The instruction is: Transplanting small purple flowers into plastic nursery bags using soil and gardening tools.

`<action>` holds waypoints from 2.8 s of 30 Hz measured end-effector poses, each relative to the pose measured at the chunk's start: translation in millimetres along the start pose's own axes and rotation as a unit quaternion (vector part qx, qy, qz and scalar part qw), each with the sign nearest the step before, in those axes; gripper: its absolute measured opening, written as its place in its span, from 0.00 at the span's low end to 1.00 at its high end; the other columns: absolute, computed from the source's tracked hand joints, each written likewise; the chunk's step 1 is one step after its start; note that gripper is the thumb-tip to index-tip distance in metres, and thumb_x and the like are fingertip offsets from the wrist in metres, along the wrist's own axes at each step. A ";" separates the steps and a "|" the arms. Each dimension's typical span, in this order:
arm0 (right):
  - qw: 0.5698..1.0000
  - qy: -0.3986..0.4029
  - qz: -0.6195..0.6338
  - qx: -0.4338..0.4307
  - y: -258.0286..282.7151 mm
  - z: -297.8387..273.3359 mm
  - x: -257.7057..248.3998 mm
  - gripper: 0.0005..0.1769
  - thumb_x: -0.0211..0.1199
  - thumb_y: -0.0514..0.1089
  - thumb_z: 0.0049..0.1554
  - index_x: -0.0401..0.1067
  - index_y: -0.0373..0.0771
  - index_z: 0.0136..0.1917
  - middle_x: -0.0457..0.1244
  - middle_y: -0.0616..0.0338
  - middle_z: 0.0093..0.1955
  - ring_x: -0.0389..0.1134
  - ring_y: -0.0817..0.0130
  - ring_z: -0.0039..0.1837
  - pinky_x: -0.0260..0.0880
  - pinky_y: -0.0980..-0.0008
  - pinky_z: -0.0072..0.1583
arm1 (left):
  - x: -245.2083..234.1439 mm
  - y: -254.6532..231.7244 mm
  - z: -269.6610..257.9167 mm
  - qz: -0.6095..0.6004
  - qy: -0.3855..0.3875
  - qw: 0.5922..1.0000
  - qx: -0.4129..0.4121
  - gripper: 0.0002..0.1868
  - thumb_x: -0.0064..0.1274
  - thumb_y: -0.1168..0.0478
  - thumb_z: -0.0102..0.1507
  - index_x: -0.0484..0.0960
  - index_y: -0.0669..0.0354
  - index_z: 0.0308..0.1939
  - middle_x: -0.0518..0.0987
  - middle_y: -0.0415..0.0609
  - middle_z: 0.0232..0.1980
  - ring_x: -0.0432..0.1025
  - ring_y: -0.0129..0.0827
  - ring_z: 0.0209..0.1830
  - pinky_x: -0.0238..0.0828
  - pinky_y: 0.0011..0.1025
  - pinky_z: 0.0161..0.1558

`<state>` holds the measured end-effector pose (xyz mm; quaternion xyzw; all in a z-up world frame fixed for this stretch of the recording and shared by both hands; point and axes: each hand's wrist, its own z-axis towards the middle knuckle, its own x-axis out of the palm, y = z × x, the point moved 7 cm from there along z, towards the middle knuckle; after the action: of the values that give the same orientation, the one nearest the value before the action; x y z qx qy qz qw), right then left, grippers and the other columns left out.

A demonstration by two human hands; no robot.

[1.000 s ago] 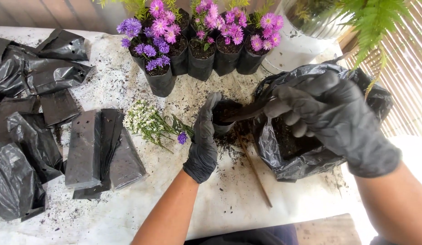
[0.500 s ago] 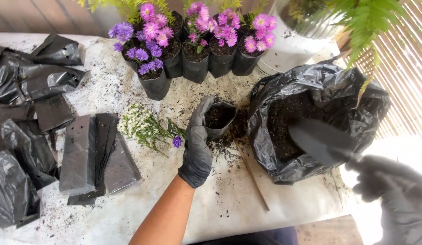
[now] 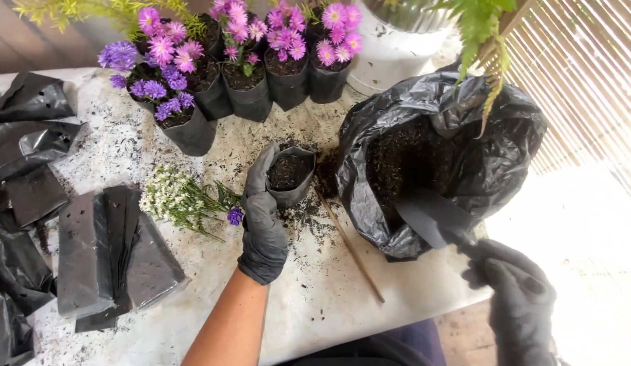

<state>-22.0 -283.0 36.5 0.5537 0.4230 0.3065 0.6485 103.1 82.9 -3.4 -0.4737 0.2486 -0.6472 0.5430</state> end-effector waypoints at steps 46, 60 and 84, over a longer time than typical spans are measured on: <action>0.840 0.350 -0.151 -0.386 176.6 33.8 160.1 0.11 0.52 0.38 0.65 0.70 0.27 0.53 0.74 0.44 0.49 0.81 0.64 0.36 0.84 0.80 0.32 | 2.3 -14.4 2.7 0.015 -0.063 0.995 -0.073 0.37 0.31 0.33 0.70 0.65 0.50 0.75 0.67 0.53 0.77 0.81 0.35 0.43 0.84 0.29 0.43; 0.916 0.145 -0.363 -0.093 222.4 26.5 100.4 0.11 0.66 0.43 0.60 0.85 0.43 0.54 0.75 0.51 0.37 0.69 0.59 0.30 0.66 0.64 0.32 | -3.8 -27.7 31.0 0.102 -0.031 0.986 -0.131 0.60 0.39 0.23 0.59 0.51 0.71 0.77 0.66 0.72 0.72 0.85 0.51 0.42 0.87 0.27 0.29; 0.993 0.003 -0.004 -0.118 3.4 28.7 32.4 0.10 0.58 0.29 0.64 0.72 0.31 0.59 0.69 0.42 0.61 0.74 0.56 0.61 0.78 0.64 0.66 | -3.8 -15.3 16.9 0.180 -0.142 0.965 -0.125 0.35 0.30 0.70 0.64 0.53 0.63 0.78 0.59 0.64 0.80 0.55 0.50 0.81 0.53 0.41 0.77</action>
<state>18.4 -267.5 33.8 0.4707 0.3879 0.3534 0.7093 110.7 94.0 15.3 -0.5727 0.3292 -0.4285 0.6165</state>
